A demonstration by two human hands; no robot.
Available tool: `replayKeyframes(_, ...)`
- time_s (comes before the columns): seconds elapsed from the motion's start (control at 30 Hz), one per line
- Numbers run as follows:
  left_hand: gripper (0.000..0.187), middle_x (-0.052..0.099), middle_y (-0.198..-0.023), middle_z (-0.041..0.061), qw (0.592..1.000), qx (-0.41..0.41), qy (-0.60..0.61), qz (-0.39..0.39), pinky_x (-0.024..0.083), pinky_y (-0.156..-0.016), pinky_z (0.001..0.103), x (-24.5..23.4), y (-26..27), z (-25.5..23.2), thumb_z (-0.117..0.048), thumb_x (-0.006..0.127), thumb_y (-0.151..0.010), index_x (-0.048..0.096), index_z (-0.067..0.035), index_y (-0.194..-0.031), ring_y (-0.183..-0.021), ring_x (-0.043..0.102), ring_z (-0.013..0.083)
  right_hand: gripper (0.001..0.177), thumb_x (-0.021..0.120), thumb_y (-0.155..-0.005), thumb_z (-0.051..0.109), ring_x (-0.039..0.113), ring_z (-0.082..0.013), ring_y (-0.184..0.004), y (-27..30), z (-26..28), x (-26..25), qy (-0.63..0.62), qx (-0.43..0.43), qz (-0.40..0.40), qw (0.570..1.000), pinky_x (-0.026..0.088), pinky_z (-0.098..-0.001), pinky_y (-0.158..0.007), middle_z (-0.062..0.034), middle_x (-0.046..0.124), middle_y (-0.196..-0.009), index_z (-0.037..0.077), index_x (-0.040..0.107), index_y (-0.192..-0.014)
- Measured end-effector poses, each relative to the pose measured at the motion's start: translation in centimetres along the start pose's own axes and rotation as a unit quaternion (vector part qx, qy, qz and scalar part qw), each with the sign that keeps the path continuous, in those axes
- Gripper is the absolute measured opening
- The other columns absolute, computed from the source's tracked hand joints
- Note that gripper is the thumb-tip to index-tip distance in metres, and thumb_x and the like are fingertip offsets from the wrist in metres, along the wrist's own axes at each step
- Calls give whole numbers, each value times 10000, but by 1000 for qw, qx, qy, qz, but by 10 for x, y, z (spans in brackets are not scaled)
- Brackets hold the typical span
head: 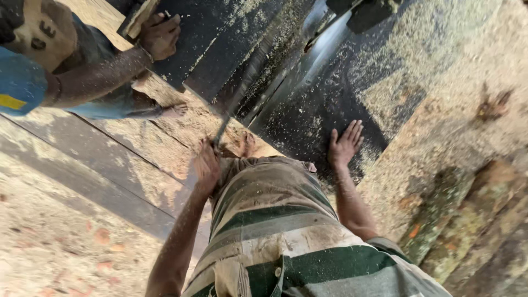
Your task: The person feeds several wooden logs into a mechanical sawmill, guiding them through the blade with their hands while another person helps position the logs on the platform.
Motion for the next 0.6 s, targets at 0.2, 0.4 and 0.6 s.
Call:
replayKeyframes(0.2,397,660,-1234,313,991,20,-115,-65,605,-712,412,-71,-132,12,-257,541,-1099,644,99,-1242,-957,681,340,839,412,-1089,609,154,-403,-1598,-17,-8,5,-109,47,-28,993,127,-576,-1280,-231,175,-1723,-12,259,-1632)
replayKeyframes(0.4,438,567,-1268,255,966,77,-155,-194,555,-1014,514,-158,-123,-24,-364,589,-1130,565,60,-1238,-1195,588,405,868,508,-1057,645,337,-418,-1542,-60,15,1,-352,69,-106,927,311,-549,-1274,-269,351,-1641,-10,342,-1602)
replayKeyframes(0.6,545,508,-1376,232,946,99,303,-55,572,-1095,405,-155,-54,-35,-255,627,-1049,397,46,-1441,-1268,546,351,1152,809,-896,575,461,-405,-1379,-68,75,39,-347,90,-16,933,416,-581,-1145,-276,396,-1531,38,95,-1624)
Point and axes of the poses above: each hand's wrist, its own y-axis away from the middle knuckle, its own x-axis out of the palm, z = x × y, the point moved 4 cm from there along -y, towards the middle knuckle
